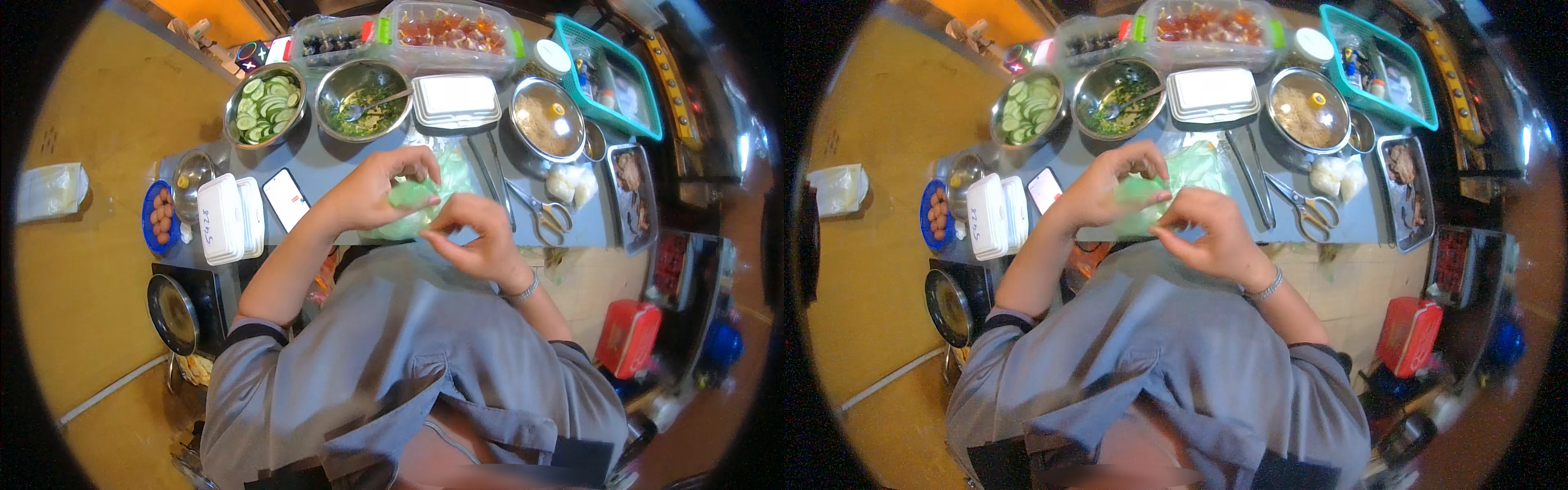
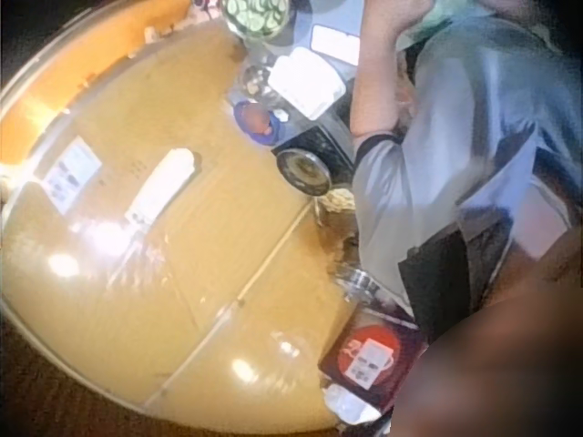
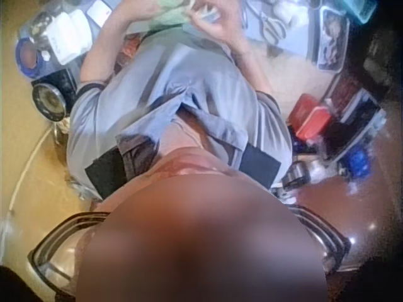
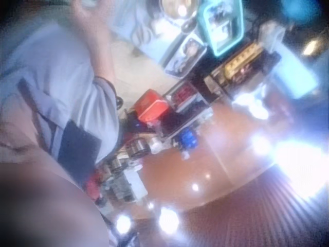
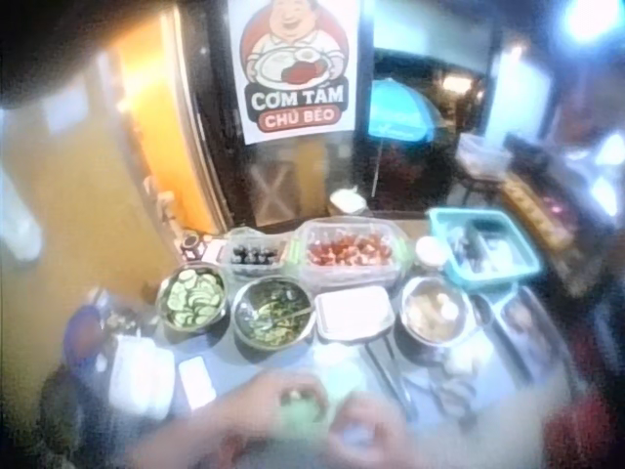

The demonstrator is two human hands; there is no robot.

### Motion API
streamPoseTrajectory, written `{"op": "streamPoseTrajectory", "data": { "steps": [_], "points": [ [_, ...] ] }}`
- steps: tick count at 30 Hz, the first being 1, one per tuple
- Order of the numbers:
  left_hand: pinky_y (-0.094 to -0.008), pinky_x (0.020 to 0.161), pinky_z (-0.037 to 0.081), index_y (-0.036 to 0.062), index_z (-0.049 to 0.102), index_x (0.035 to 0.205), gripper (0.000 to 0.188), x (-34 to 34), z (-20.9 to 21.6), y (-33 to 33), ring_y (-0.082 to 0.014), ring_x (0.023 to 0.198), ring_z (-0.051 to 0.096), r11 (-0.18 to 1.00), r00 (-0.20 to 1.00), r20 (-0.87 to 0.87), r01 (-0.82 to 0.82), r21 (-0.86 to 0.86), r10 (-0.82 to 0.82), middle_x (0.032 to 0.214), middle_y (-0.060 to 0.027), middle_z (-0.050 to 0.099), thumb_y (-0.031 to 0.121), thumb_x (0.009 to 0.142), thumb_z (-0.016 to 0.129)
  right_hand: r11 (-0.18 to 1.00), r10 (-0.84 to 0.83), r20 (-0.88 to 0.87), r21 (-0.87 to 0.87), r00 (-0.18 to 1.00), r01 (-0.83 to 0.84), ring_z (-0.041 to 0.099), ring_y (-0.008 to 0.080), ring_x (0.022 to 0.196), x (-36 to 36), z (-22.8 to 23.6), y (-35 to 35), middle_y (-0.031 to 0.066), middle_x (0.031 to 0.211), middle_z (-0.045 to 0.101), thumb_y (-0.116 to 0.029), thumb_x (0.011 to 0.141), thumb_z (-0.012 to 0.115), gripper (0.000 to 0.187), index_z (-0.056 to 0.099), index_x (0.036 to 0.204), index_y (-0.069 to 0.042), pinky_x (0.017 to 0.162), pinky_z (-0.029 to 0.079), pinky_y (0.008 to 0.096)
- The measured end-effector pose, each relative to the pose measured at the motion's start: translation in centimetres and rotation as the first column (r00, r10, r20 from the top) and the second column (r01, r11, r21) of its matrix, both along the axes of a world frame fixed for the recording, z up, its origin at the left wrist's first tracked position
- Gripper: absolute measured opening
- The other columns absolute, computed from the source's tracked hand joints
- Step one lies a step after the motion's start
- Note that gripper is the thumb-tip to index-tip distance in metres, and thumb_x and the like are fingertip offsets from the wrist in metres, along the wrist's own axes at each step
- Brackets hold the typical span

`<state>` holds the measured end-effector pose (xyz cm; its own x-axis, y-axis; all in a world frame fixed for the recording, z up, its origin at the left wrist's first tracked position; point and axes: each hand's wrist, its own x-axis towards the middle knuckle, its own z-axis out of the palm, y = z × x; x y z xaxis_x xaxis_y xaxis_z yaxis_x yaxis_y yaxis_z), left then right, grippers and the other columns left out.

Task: The person assembles takeout meals by placing sliced cucumbers, cooked meat, and rice into styrofoam containers. They use tongs and scissors to handle the food, then pack the containers into plastic bags. The person also retrieves a package of bread from a refrigerator and places it into a bag.

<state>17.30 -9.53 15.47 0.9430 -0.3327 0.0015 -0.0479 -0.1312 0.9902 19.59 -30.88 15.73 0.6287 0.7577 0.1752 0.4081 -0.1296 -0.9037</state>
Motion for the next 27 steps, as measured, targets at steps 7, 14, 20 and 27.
{"op": "streamPoseTrajectory", "data": {
  "steps": [7, 14, 20, 27],
  "points": [
    [-0.0295, 0.063, 0.050, 0.0096, 0.067, 0.077, 0.015, -1.3, -3.6, -0.2, -0.0219, 0.077, 0.060, 0.733, 0.551, 0.830, -0.531, 0.425, -0.082, 0.088, -0.0015, 0.066, 0.011, 0.062, 0.067, 0.964, -0.052, -0.469, 0.209, 0.882, 0.167, 0.056, 0.0214, 0.078, 4.3, -8.5, 4.0, 0.0109, 0.085, 0.063, -0.038, 0.096, 0.048, 0.043, 0.062, 0.083, 0.000, 0.078, 0.042, 0.0314],
    [-0.0322, 0.067, 0.052, 0.0081, 0.071, 0.081, 0.021, -2.2, -6.9, -2.6, -0.0246, 0.082, 0.063, 0.721, 0.327, 0.907, -0.692, 0.038, 0.266, 0.083, -0.0021, 0.062, 0.006, 0.060, 0.070, 0.986, 0.083, -0.641, 0.162, 0.763, 0.029, 0.050, 0.0095, 0.069, 5.2, -5.2, 5.3, 0.0006, 0.071, 0.060, -0.035, 0.098, 0.052, 0.045, 0.058, 0.068, -0.003, 0.071, 0.041, 0.0256],
    [-0.0329, 0.066, 0.052, 0.0075, 0.072, 0.084, 0.021, -3.8, -6.3, -2.0, -0.0227, 0.076, 0.064, 0.590, 0.378, 0.876, -0.795, 0.142, 0.299, 0.079, -0.0038, 0.063, 0.006, 0.064, 0.078, 0.969, 0.134, -0.422, 0.246, 0.896, -0.029, 0.041, 0.0075, 0.067, 7.0, -5.4, 5.3, -0.0032, 0.071, 0.049, -0.033, 0.099, 0.053, 0.039, 0.053, 0.072, -0.005, 0.066, 0.037, 0.0254],
    [-0.0282, 0.051, 0.043, 0.0052, 0.062, 0.069, 0.021, -11.6, -11.3, -0.2, -0.0208, 0.052, 0.057, 0.561, 0.650, 0.254, -0.752, 0.346, 0.716, 0.058, -0.0061, 0.060, 0.016, 0.076, 0.078, 0.982, -0.182, -0.541, -0.063, 0.821, 0.175, 0.035, 0.0103, 0.063, 14.0, -15.2, 2.1, -0.0029, 0.070, 0.045, -0.039, 0.098, 0.050, 0.044, 0.046, 0.068, -0.008, 0.062, 0.033, 0.0270]
  ]
}}
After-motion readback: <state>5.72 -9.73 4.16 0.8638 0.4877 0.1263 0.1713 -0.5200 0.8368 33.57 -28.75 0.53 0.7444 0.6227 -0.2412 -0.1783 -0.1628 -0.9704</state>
